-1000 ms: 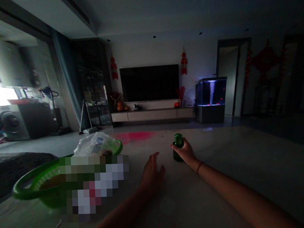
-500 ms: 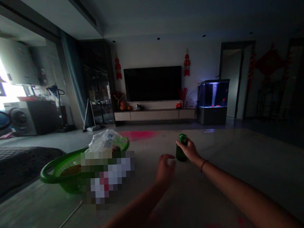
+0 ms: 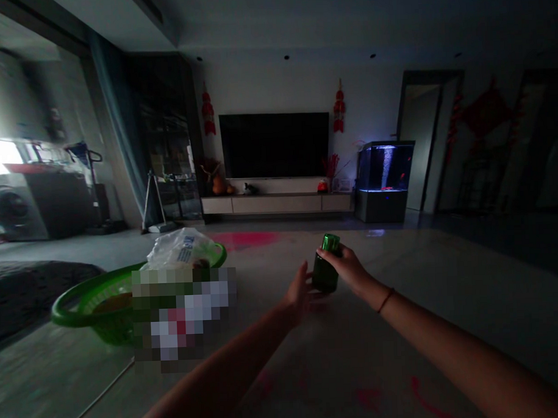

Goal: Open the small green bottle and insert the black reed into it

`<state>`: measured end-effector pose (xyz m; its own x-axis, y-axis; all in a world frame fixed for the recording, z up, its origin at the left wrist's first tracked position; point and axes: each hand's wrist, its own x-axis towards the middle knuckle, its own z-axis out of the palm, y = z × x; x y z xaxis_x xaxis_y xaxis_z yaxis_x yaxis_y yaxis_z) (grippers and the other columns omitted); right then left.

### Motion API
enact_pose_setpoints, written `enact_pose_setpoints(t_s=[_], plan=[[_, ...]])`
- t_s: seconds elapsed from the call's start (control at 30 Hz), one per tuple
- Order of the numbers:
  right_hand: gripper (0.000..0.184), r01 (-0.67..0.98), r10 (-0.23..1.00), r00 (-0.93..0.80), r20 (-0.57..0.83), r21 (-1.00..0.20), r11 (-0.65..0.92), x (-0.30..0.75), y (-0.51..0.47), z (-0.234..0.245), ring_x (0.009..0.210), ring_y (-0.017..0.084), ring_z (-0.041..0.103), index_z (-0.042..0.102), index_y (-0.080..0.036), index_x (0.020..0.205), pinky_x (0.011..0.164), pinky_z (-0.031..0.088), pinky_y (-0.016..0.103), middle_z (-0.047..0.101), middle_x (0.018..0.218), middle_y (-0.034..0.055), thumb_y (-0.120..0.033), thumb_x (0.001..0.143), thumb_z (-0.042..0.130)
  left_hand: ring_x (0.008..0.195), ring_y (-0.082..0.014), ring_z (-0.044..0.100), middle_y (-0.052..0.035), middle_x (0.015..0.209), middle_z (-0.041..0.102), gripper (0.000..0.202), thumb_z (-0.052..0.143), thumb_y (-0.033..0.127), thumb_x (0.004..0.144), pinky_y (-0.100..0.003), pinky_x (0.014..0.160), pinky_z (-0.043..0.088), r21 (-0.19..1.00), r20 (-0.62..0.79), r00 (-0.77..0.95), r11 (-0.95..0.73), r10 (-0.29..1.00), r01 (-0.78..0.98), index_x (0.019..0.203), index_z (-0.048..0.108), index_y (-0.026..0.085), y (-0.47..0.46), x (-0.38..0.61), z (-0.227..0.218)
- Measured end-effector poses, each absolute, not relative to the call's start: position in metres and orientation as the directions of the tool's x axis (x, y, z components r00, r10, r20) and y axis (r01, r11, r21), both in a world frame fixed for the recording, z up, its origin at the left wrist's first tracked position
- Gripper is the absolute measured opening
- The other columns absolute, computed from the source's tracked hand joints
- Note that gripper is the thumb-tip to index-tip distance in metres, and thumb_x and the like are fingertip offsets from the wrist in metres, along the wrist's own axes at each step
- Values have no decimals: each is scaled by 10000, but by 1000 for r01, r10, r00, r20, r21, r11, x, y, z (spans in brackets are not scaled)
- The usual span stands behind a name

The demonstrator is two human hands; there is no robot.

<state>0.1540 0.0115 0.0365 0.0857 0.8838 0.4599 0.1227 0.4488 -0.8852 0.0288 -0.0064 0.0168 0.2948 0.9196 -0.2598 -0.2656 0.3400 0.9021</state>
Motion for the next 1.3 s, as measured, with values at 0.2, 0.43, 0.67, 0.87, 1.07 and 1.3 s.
enact_pose_setpoints(t_s=[0.2, 0.43, 0.67, 0.87, 1.07, 1.3], plan=[[343, 81, 899, 35, 436, -898, 432, 146, 2, 39, 613, 130, 512, 570, -147, 768, 581, 389, 241, 578, 661, 6, -456, 621, 597, 773, -226, 584, -126, 1008, 557, 620, 228, 618, 788, -371, 658, 452, 896, -159, 425, 311, 891, -316, 1109, 465, 144, -2, 23, 10], [344, 90, 906, -9, 423, -902, 422, 139, 1, 46, 583, 122, 494, 546, -157, 780, 537, 387, 229, 550, 647, 4, -472, 643, 570, 633, -187, 615, -108, 860, 622, 617, 221, 609, 799, -296, 577, 440, 876, -154, 458, 335, 876, -347, 1058, 511, 130, -1, 23, 6], [326, 112, 908, -140, 395, -905, 411, 140, 7, 48, 627, 124, 502, 530, -159, 786, 577, 390, 235, 545, 672, -1, -456, 656, 562, 457, -128, 566, -54, 699, 613, 586, 220, 592, 810, -189, 362, 298, 883, -177, 316, 293, 932, -368, 1000, 528, 132, 1, 23, 2], [354, 240, 834, -308, 457, -811, 533, 168, 14, 68, 746, 136, 538, 510, -163, 908, 654, 408, 246, 583, 846, 30, -406, 661, 581, 405, -92, 507, -9, 601, 560, 517, 327, 569, 795, -180, 361, 295, 880, -156, 68, 170, 985, -443, 981, 517, 126, -3, 29, 1], [315, 491, 831, -415, 371, -677, 548, 187, 18, 88, 641, 131, 538, 558, -160, 883, 569, 411, 243, 603, 752, 27, -392, 671, 582, 412, -88, 493, 6, 548, 532, 487, 394, 577, 765, -176, 357, 297, 875, -147, 66, 160, 987, -457, 891, 558, 136, -8, 29, 5], [359, 607, 877, -475, 76, -693, 389, 186, 26, 120, 406, 113, 489, 607, -151, 640, 406, 357, 224, 561, 474, 3, -461, 481, 693, 427, -83, 485, 9, 593, 542, 499, 425, 589, 744, -177, 383, 304, 894, -121, 55, 133, 991, -427, 957, 553, 157, -8, 28, 3]])
